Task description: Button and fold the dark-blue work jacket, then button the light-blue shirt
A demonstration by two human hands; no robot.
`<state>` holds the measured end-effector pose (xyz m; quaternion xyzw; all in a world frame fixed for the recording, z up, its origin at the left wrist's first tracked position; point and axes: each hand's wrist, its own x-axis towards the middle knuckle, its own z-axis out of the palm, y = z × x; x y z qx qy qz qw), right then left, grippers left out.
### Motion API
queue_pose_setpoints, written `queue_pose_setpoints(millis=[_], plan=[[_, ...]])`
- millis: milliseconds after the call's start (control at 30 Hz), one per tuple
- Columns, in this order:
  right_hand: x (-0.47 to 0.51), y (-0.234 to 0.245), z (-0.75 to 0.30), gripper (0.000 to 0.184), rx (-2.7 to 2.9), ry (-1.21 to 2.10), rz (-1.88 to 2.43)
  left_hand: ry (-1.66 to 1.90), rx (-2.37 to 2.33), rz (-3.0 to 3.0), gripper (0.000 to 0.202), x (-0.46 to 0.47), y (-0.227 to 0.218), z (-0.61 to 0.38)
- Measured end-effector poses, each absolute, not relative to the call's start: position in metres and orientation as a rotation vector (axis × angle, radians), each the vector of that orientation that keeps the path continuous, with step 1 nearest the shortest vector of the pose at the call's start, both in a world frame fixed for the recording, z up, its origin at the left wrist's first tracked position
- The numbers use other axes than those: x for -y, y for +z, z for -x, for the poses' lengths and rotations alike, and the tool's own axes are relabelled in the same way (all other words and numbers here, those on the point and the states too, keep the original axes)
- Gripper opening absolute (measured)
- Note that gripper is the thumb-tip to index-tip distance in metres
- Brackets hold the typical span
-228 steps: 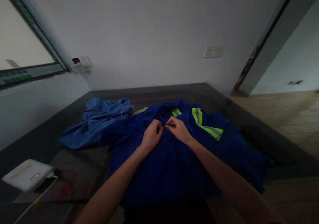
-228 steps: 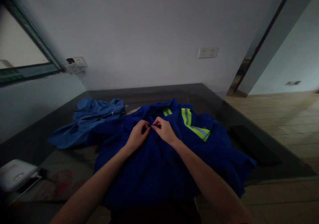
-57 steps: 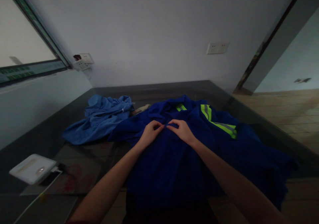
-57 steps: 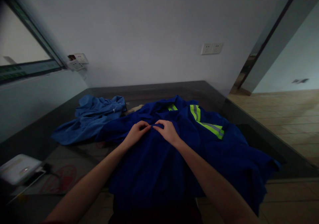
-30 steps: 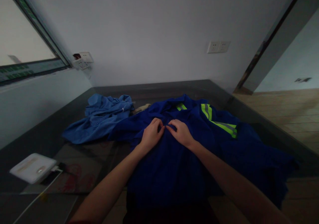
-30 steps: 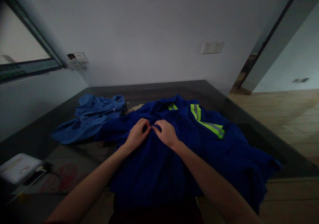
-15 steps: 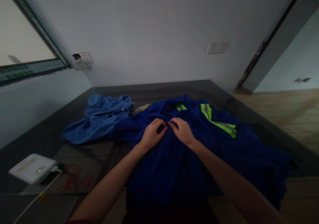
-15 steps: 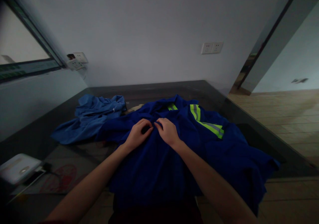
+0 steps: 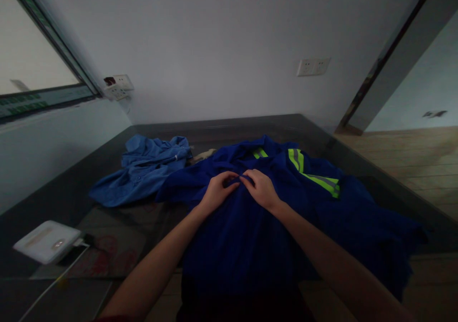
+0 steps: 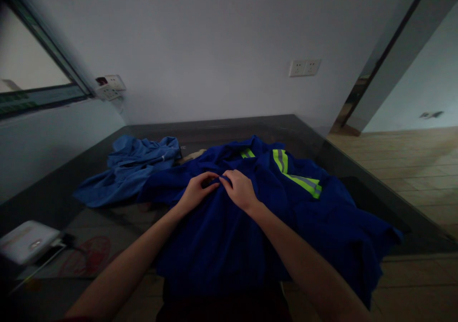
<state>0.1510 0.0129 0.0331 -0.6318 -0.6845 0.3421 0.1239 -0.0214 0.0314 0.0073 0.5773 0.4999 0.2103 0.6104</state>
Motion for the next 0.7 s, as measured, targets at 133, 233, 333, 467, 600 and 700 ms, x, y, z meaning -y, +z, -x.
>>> queue_pose_setpoints(millis=[133, 233, 333, 467, 600, 700], plan=[[-0.0116, 0.0355, -0.1493, 0.018, 2.065, 0.972, 1.829, 0.506, -1.136, -1.353, 0.019, -0.0305, 0.0078, 0.0212], [-0.0109, 0.0383, -0.1477, 0.022, 2.137, 0.932, 1.8, 0.52, -1.119, -1.364, 0.019, -0.0292, 0.0071, 0.021], [-0.0108, 0.0411, -0.1468, 0.024, 2.171, 0.907, 1.785, 0.542, -1.11, -1.383, 0.018, -0.0283, 0.0073, 0.0206], [-0.0113, 0.0425, -0.1471, 0.024, 2.153, 0.907, 1.775, 0.577, -1.114, -1.42, 0.011, -0.028, 0.0098, 0.0206], [-0.0116, 0.0421, -0.1474, 0.024, 2.137, 0.907, 1.762, 0.615, -1.132, -1.497, 0.004, -0.0283, 0.0117, 0.022], [-0.0113, 0.0416, -0.1471, 0.025, 2.123, 0.921, 1.749, 0.64, -1.148, -1.53, 0.003, -0.0286, 0.0119, 0.0226]])
